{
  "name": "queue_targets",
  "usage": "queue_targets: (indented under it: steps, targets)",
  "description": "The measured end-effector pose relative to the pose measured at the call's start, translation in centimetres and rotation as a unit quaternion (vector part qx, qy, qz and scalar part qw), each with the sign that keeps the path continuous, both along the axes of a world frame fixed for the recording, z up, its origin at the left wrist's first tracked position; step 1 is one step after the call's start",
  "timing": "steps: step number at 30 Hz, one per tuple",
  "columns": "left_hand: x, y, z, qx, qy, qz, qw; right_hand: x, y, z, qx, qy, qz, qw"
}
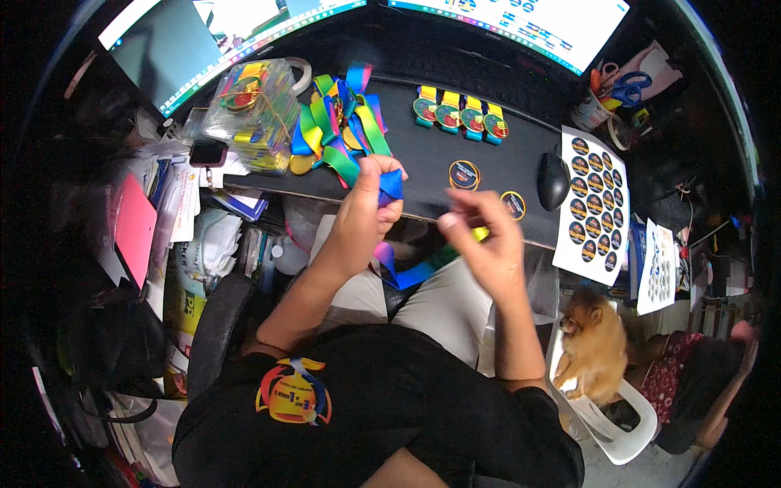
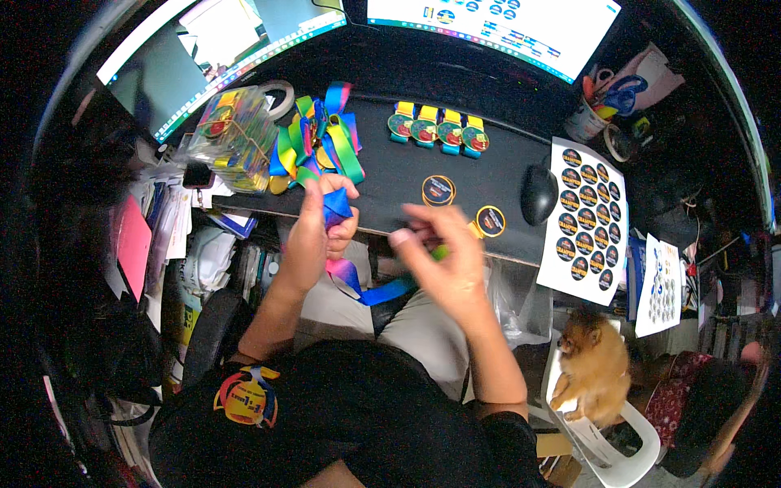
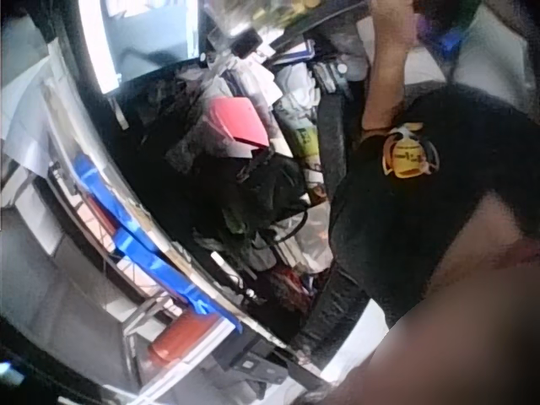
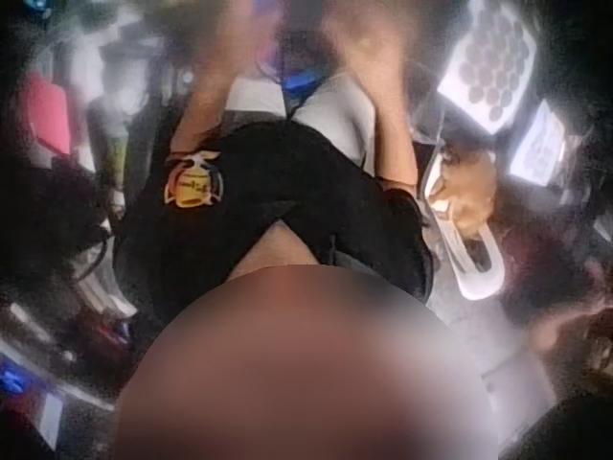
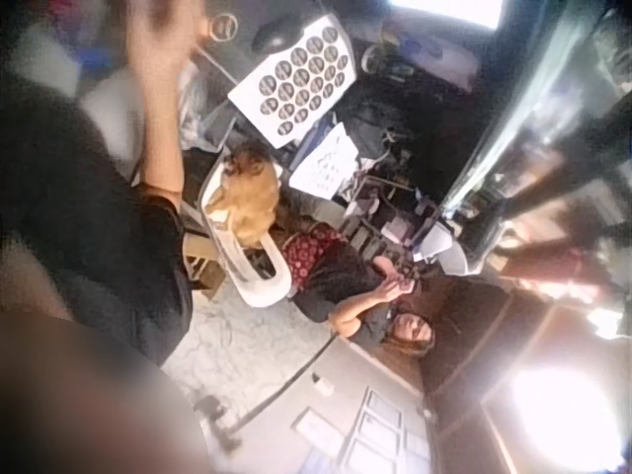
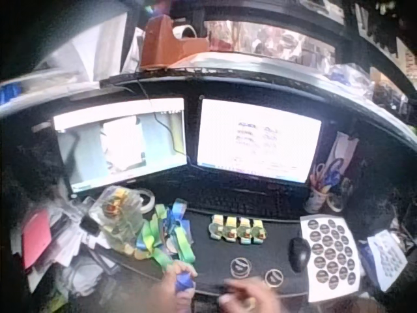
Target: The person assembles medals by attaching circular stickers to the center of colorful ribbons. They repeatedly pick up a ribbon, apply a sticker, and place the finished medal on the desk.
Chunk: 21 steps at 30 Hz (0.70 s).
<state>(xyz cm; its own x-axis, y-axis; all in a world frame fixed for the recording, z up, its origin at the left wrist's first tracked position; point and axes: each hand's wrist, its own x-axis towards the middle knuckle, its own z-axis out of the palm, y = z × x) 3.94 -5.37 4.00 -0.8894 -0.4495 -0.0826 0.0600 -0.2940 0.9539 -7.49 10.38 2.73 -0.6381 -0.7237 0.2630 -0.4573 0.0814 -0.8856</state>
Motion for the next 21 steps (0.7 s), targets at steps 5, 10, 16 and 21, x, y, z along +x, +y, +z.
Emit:
queue_targets:
  steps: [5, 10, 16, 21]
  targets:
    - [-0.7, 1.7, -0.6, -0.107, -0.008, 0.0, 0.994, 2.6, -3.8, -1.0, -0.096, -0.108, -0.016, 0.989]
    - [-0.5, 2.0, -1.2, -0.109, 0.008, -0.012, 0.994, 3.3, -5.0, -1.8, -0.156, -0.096, -0.068, 0.981]
    - [-1.5, 2.4, -2.2, -0.116, 0.05, -0.04, 0.991, 3.1, -4.6, -1.7, -0.189, -0.017, -0.112, 0.976]
    - [-1.0, 1.4, -1.2, -0.12, -0.01, -0.075, 0.99, 2.7, -3.2, -1.7, -0.185, -0.165, -0.074, 0.966]
